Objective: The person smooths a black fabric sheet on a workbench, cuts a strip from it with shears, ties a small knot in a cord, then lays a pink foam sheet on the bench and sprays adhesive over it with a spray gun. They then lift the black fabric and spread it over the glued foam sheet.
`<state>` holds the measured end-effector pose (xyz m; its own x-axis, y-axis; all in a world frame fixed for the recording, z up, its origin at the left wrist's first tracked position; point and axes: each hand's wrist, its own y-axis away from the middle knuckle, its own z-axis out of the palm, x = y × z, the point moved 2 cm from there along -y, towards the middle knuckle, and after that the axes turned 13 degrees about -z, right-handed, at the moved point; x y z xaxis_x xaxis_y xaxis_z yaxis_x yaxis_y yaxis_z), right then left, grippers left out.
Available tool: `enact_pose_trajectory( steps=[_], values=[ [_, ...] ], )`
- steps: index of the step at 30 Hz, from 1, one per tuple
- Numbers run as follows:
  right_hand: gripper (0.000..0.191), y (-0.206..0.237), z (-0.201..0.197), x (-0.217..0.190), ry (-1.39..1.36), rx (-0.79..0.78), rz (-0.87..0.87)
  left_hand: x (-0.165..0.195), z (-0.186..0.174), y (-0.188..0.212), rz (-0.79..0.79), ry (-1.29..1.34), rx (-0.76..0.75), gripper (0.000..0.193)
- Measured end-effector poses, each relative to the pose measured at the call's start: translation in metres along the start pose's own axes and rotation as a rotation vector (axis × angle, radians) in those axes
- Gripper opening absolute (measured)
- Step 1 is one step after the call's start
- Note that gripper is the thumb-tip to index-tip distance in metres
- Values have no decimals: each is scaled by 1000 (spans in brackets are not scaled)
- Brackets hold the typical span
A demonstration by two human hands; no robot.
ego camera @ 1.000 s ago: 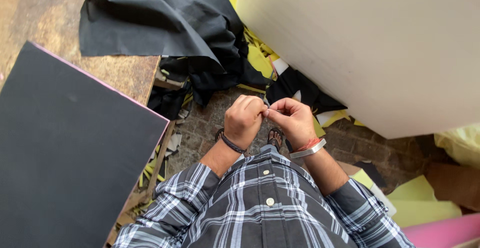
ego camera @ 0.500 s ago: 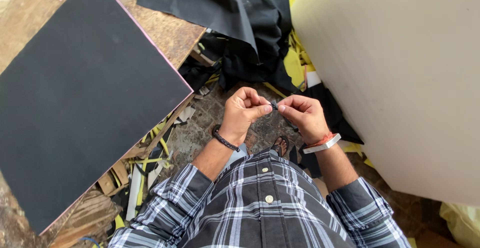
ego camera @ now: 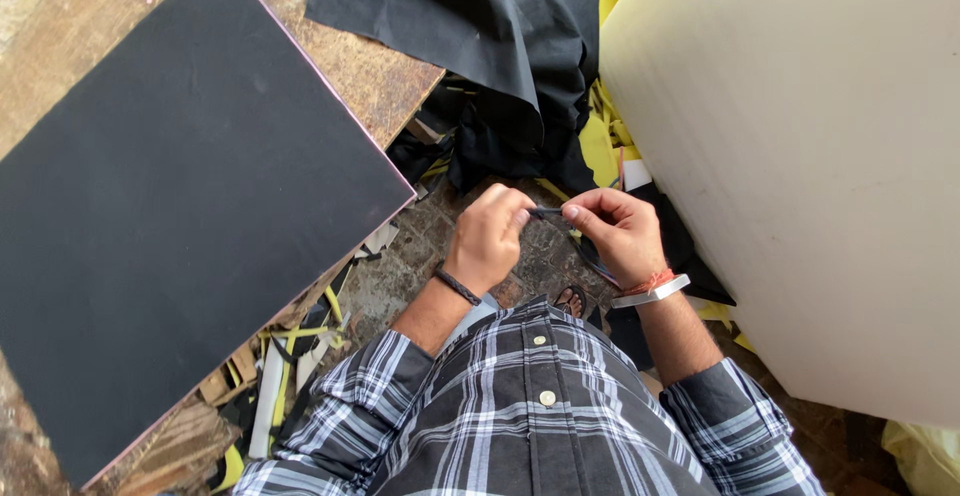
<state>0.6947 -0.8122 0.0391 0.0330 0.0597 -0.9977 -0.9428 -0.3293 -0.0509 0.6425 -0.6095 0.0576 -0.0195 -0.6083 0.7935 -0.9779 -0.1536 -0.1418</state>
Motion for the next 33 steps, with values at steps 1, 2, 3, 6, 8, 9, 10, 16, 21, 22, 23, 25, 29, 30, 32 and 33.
enact_pose_trajectory(
  steps=[1, 2, 3, 6, 8, 9, 10, 16, 21, 22, 23, 25, 29, 30, 32, 33],
  values=[
    [12, -1, 4, -7, 72, 24, -19, -3, -4, -4, -59, 95, -10, 8],
    [13, -1, 8, -14, 145, 49, -34, -10, -8, -9, -254, 441, -167, 11],
    [14, -1, 14, -20, 217, 4, -59, -16, -12, -15, -454, 783, -331, 17],
    [17, 0, 38, -37, 413, -142, -139, -15, -22, -20, -592, 951, -393, 17],
    [18, 2, 52, -45, 535, -241, -209, -6, -34, -19, -263, 588, -223, 17],
    [18, 1, 56, -47, 534, -213, -158, 3, -42, -15, 28, 307, -103, 16],
    [18, 1, 60, -48, 531, -185, -107, 10, -48, -11, 318, 24, 17, 17],
    [16, 5, 76, -56, 613, -60, 37, 12, -63, -17, 420, -194, -33, 13],
    [15, 13, 92, -64, 696, -35, -168, 4, -62, -17, 377, -267, -57, 17],
    [15, 14, 94, -65, 696, -24, -212, 3, -62, -17, 377, -272, -51, 20],
    [16, 15, 96, -65, 695, -13, -257, 3, -63, -16, 376, -265, -30, 21],
    [16, 17, 96, -59, 604, 44, -121, 2, -65, -14, 371, -250, 11, 22],
    [12, 18, 91, -46, 288, 171, -87, -1, -68, -9, 258, 195, -53, 20],
    [12, 18, 88, -44, 240, 183, -80, -3, -65, -9, 123, 390, -159, 18],
    [11, 17, 79, -40, 140, 203, -65, -9, -56, -9, -160, 685, -328, 16],
    [11, 16, 76, -38, 157, 141, -52, -13, -52, -9, -307, 785, -392, 16]
  ],
)
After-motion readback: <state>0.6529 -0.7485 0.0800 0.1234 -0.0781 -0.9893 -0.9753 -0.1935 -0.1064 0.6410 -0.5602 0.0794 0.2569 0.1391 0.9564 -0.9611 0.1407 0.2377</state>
